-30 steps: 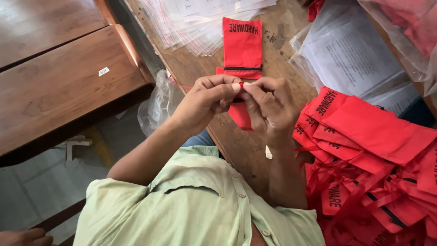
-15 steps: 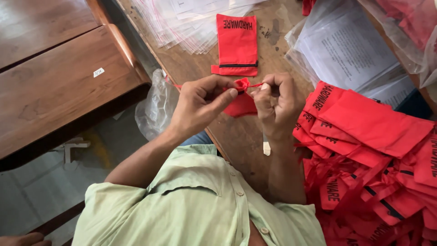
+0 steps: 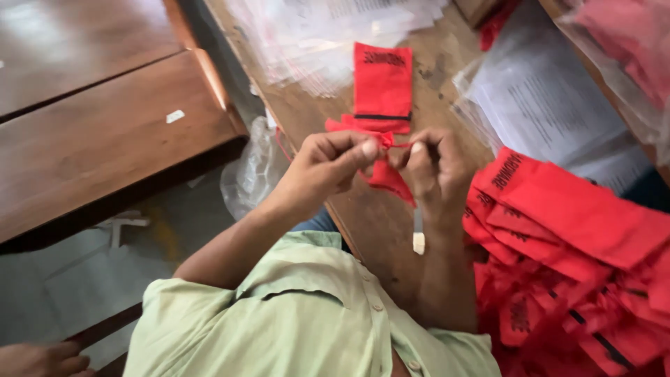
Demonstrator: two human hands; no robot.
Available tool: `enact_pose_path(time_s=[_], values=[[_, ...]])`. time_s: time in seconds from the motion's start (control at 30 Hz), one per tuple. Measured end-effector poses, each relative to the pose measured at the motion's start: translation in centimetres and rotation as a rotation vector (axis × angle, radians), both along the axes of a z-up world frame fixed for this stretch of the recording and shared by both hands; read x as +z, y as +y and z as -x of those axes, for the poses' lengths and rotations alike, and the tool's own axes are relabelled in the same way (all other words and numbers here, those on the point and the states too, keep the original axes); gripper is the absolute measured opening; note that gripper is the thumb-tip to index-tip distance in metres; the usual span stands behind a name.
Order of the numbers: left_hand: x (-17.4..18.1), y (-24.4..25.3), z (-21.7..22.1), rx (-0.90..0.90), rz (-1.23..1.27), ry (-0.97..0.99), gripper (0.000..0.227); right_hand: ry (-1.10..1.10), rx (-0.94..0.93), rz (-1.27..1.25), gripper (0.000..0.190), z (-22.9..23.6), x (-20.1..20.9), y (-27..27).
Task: Threading and tying red ribbons through small red fabric pouches labeled hardware.
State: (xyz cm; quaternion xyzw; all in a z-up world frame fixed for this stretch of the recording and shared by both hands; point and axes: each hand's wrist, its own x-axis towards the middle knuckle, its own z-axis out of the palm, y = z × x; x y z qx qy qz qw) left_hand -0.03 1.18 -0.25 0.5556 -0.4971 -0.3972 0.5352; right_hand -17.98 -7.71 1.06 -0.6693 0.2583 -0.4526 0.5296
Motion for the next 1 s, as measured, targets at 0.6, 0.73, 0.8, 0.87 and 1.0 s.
enact_pose_path(time_s=[0.6,0.73,0.8,0.87,1.0], values=[[0.2,-0.5,1.8,0.155,0.427,-0.306,0.020,0.437,-0.127,0.699,0.017,-0.3,3.3,2.1],[-0.2,-0.2,1.9,0.222,0.549,-0.461,0.021,0.394,-0.171,0.842,0.019,-0.2,3.2,2.2],[-0.7,0.0,1.6,0.282,0.584,-0.537,0.023,0.358,-0.157,0.856,0.018,-0.3,2.8,2.3],[-1.2,0.2,1.4,0.235,0.623,-0.583,0.032,0.405,-0.199,0.807,0.014,-0.1,2.5,2.5],[-1.5,0.2,0.6,0.219,0.646,-0.686,0.039,0.409,-0.224,0.736,0.009,-0.6,1.0,2.4]])
